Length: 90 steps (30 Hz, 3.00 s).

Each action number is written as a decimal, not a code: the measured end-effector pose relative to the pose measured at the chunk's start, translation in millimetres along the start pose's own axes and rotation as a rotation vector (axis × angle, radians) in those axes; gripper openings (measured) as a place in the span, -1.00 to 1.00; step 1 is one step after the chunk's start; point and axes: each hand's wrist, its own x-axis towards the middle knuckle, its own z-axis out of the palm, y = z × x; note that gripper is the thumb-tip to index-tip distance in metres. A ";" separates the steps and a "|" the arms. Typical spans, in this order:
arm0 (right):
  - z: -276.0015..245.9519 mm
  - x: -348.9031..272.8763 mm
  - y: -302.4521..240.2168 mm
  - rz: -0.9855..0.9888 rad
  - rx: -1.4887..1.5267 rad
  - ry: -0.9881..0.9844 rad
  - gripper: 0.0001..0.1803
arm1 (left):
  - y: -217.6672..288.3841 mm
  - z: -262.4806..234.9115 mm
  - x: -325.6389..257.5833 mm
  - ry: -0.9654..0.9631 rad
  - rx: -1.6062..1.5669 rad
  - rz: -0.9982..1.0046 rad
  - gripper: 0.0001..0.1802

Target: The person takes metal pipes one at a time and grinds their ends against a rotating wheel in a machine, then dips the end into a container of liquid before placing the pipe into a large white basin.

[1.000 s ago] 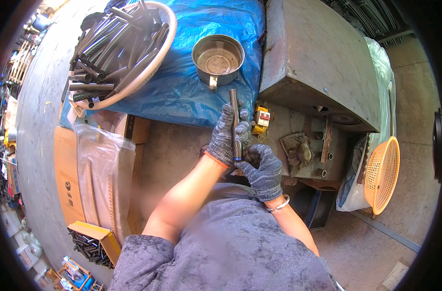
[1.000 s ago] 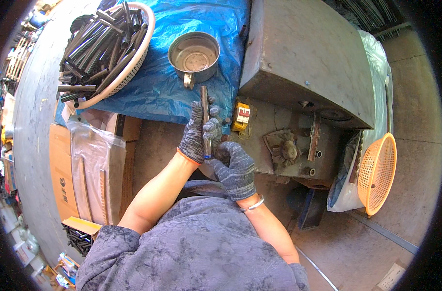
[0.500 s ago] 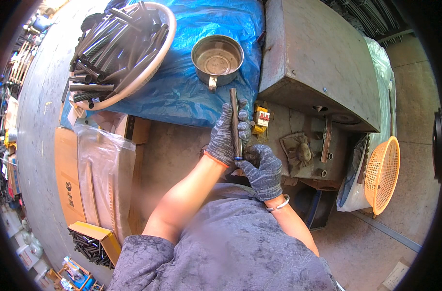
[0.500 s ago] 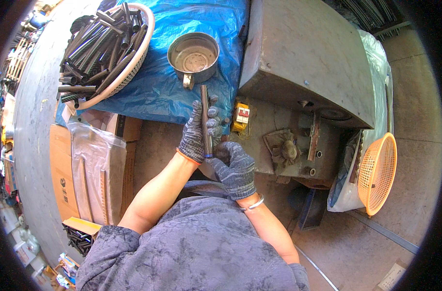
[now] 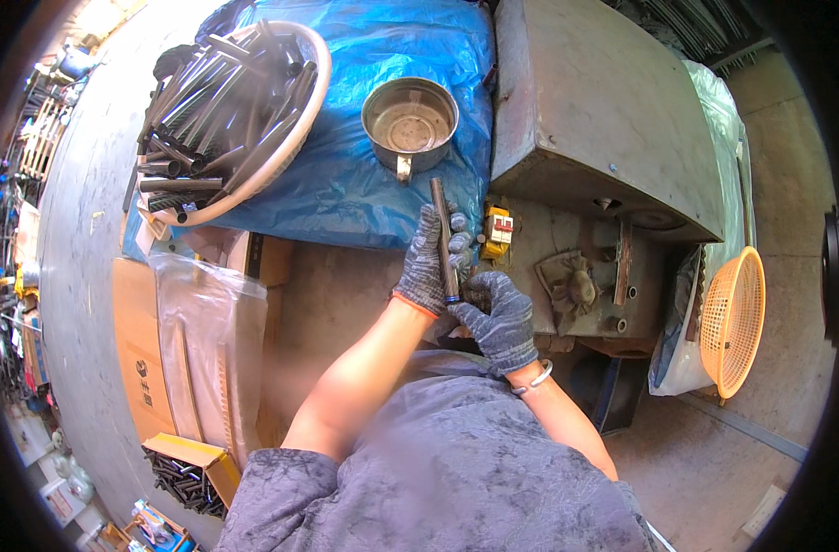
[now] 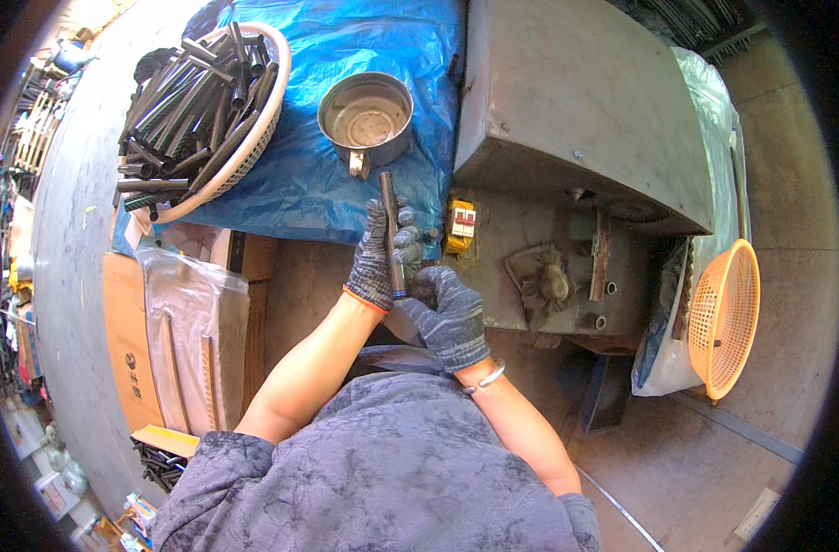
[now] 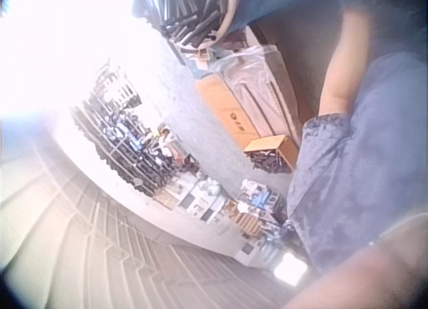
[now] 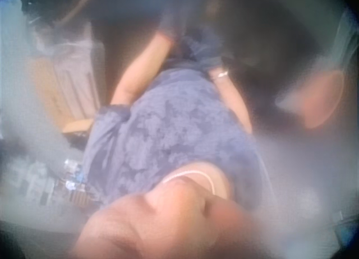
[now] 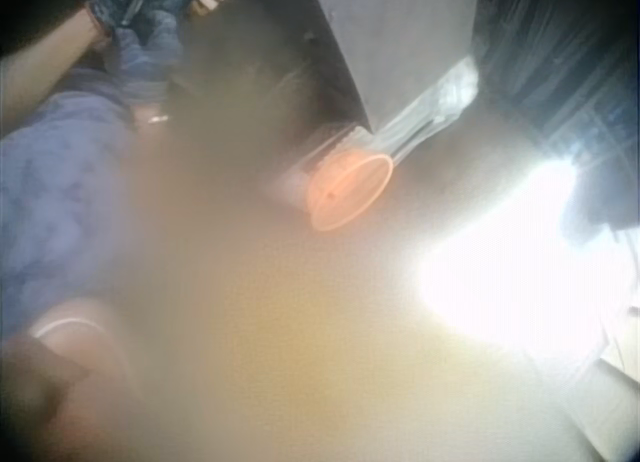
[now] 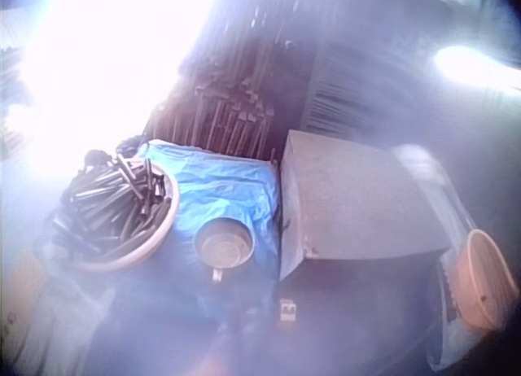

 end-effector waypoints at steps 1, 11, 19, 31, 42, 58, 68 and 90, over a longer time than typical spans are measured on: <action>0.2 0.3 -0.1 0.038 0.038 -0.005 -0.67 | 1.2 1.1 1.2 0.023 0.015 0.005 -0.61; 6.9 8.8 42.7 0.126 0.117 0.024 -0.67 | 6.1 9.0 12.2 0.299 0.489 0.035 -0.68; 9.1 12.9 45.8 0.162 0.169 0.017 -0.68 | 5.5 14.8 19.1 0.371 0.485 0.070 -0.79; 10.2 13.0 37.7 0.039 0.061 0.058 -0.74 | 10.0 0.9 18.0 0.311 0.431 0.041 -0.69; 12.3 13.0 32.8 -0.070 -0.054 0.092 -0.74 | 10.9 0.5 16.6 0.215 0.359 0.026 -0.62; 9.0 16.1 30.2 -0.072 -0.008 0.070 -0.71 | 14.0 5.3 15.1 0.119 0.241 -0.018 -0.60; 6.4 16.5 22.0 -0.066 -0.019 0.072 -0.73 | 10.5 5.0 17.1 0.136 0.124 -0.012 -0.61; 9.8 14.2 24.1 -0.125 0.007 0.053 -0.72 | 4.6 -6.8 10.6 0.038 0.013 -0.032 -0.49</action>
